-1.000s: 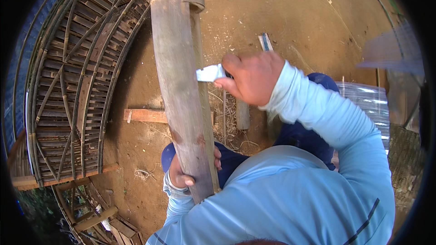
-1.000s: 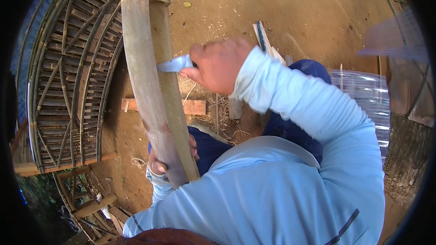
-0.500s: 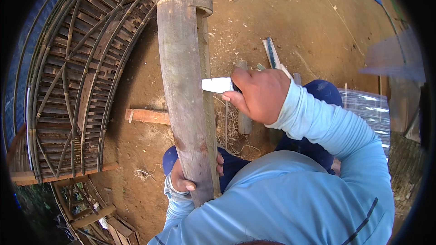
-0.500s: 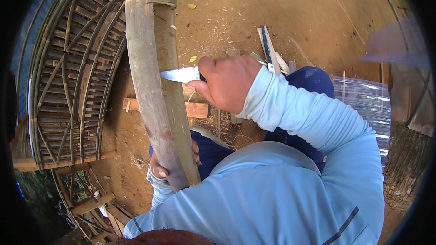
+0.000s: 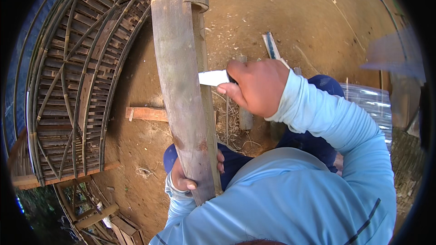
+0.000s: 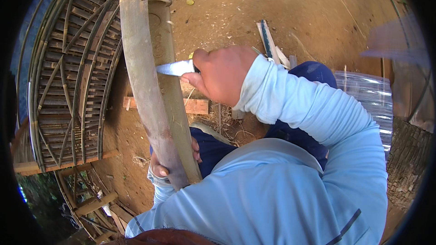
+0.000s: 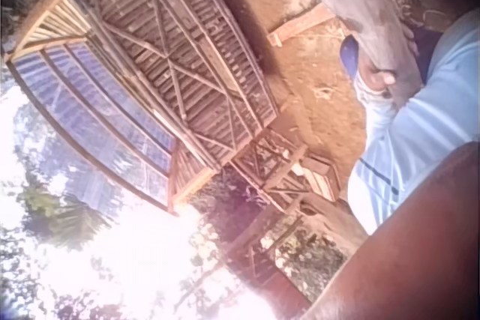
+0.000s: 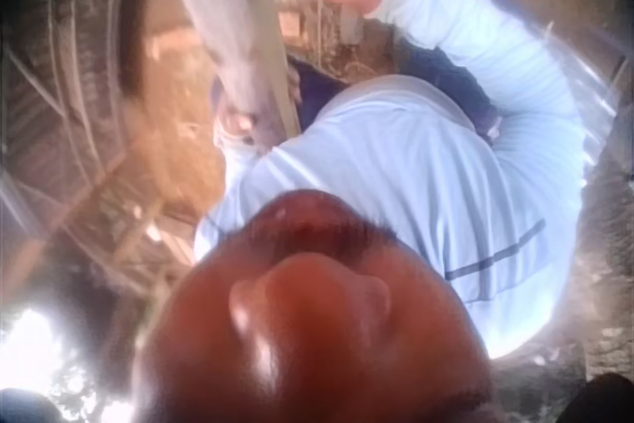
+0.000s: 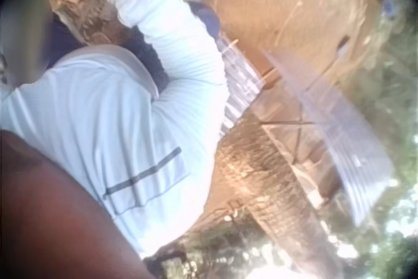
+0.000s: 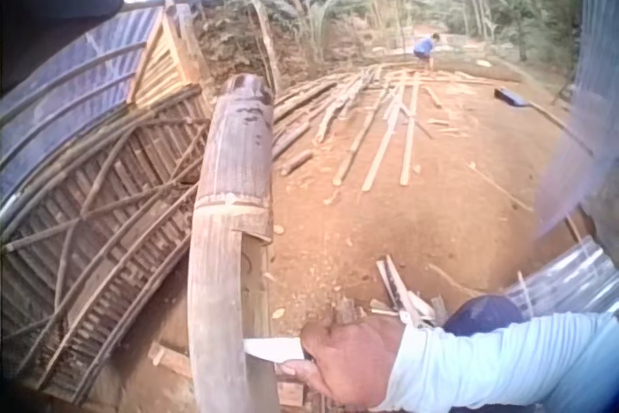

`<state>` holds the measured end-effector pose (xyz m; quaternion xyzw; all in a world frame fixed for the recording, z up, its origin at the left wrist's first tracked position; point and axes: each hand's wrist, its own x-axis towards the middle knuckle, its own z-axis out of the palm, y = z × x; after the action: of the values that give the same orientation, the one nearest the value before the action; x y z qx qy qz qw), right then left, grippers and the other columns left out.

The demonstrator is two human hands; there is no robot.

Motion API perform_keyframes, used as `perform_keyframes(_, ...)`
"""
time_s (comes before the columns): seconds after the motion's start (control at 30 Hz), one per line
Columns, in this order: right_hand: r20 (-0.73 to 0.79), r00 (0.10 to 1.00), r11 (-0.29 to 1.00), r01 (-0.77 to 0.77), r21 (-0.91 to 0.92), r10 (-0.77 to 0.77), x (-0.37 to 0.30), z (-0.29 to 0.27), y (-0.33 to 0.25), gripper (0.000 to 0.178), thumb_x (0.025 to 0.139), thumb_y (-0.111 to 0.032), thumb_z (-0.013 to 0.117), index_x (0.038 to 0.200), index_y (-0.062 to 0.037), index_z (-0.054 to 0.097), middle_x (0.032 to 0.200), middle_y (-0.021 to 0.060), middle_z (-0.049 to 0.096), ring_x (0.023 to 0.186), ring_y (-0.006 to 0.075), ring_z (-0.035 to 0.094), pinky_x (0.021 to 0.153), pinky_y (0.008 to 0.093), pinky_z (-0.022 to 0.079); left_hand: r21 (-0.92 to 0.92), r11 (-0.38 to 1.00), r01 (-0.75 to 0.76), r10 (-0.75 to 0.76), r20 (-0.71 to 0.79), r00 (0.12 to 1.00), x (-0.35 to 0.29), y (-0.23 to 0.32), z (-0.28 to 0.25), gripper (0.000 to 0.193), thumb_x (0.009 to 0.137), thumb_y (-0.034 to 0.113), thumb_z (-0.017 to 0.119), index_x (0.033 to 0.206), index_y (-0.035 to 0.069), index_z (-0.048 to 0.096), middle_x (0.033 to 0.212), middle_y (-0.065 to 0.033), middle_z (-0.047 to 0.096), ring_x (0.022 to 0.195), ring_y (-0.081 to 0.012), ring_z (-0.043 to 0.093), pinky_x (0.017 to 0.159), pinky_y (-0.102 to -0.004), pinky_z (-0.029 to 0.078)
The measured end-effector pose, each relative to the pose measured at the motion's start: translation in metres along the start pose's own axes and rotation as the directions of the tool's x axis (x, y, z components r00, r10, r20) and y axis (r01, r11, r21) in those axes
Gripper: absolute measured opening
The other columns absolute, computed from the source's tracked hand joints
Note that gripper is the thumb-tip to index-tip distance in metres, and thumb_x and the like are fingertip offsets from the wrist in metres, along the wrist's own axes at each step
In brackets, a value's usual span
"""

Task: The person uses a knife to carve and smooth the interior of a split bamboo pole. They hold the pole on their lap, scrape the inner surface repeatedly, and rotate the pole to access different sections.

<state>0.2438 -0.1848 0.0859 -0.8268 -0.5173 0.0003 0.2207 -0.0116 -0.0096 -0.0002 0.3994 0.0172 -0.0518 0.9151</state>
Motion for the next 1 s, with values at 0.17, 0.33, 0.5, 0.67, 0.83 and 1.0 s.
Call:
perform_keyframes(0.17, -0.023, 0.999, 0.999, 0.035, -0.028, -0.036, 0.008, 0.002, 0.013, 0.051, 0.102, -0.05, 0.053, 0.096, -0.0002, 0.063, 0.068, 0.0213, 0.068, 0.063, 0.0427, 0.069, 0.058, 0.0498, 0.056, 0.035, 0.999, 0.02, -0.019, -0.03, 0.999, -0.001, 0.001, 0.002, 0.109, 0.061, 0.029, 0.093, 0.144, -0.01, 0.034, 0.125, -0.0302, 0.056, 0.107, -0.0354, 0.065, 0.093, -0.047, 0.055)
perform_keyframes(0.33, 0.003, 1.0, 1.0, 0.018, 0.008, -0.018, -0.006, 0.003, -0.004, 0.051, 0.102, -0.051, 0.053, 0.096, -0.001, 0.062, 0.069, 0.0211, 0.068, 0.066, 0.0423, 0.07, 0.06, 0.0505, 0.057, 0.016, 1.0, -0.009, 0.009, -0.029, 1.0, -0.002, 0.001, 0.004, 0.11, 0.061, 0.029, 0.094, 0.144, -0.01, 0.034, 0.125, -0.0311, 0.056, 0.107, -0.0361, 0.066, 0.092, -0.0472, 0.056)
perform_keyframes(0.5, -0.057, 0.998, 1.0, 0.024, 0.017, -0.023, 0.013, -0.003, 0.009, 0.048, 0.103, -0.047, 0.052, 0.098, 0.0, 0.062, 0.069, 0.0217, 0.068, 0.065, 0.0439, 0.069, 0.061, 0.0526, 0.056, -0.014, 1.0, 0.002, -0.002, -0.03, 1.0, -0.002, -0.001, 0.0, 0.11, 0.06, 0.028, 0.094, 0.145, -0.01, 0.033, 0.124, -0.0313, 0.056, 0.107, -0.0362, 0.066, 0.092, -0.0479, 0.056)
perform_keyframes(0.67, -0.064, 0.998, 1.0, 0.014, -0.01, -0.015, 0.002, 0.005, 0.003, 0.049, 0.102, -0.05, 0.053, 0.097, -0.0021, 0.063, 0.07, 0.0193, 0.069, 0.064, 0.043, 0.069, 0.059, 0.0519, 0.056, -0.016, 1.0, -0.003, 0.003, -0.008, 1.0, 0.0, 0.001, 0.003, 0.11, 0.061, 0.027, 0.093, 0.145, -0.01, 0.033, 0.124, -0.0311, 0.056, 0.107, -0.0358, 0.065, 0.092, -0.0478, 0.056)
perform_keyframes(0.83, -0.164, 0.986, 0.996, -0.004, -0.085, -0.01, 0.016, -0.002, 0.014, 0.051, 0.102, -0.052, 0.051, 0.098, -0.0028, 0.063, 0.07, 0.0188, 0.069, 0.064, 0.0414, 0.07, 0.058, 0.0517, 0.056, 0.003, 1.0, -0.004, 0.004, -0.007, 1.0, -0.001, 0.0, 0.002, 0.109, 0.061, 0.028, 0.093, 0.144, -0.01, 0.034, 0.124, -0.0305, 0.056, 0.107, -0.0356, 0.065, 0.092, -0.0471, 0.056)
perform_keyframes(1.0, -0.02, 0.998, 0.995, 0.058, -0.077, -0.06, 0.002, 0.0, 0.01, 0.052, 0.103, -0.051, 0.05, 0.098, -0.0008, 0.063, 0.069, 0.0196, 0.068, 0.062, 0.0391, 0.07, 0.057, 0.0501, 0.056, 0.017, 1.0, 0.013, -0.013, 0.006, 1.0, 0.001, 0.002, 0.002, 0.108, 0.06, 0.029, 0.093, 0.144, -0.01, 0.036, 0.124, -0.0298, 0.056, 0.107, -0.0354, 0.065, 0.093, -0.0467, 0.055)
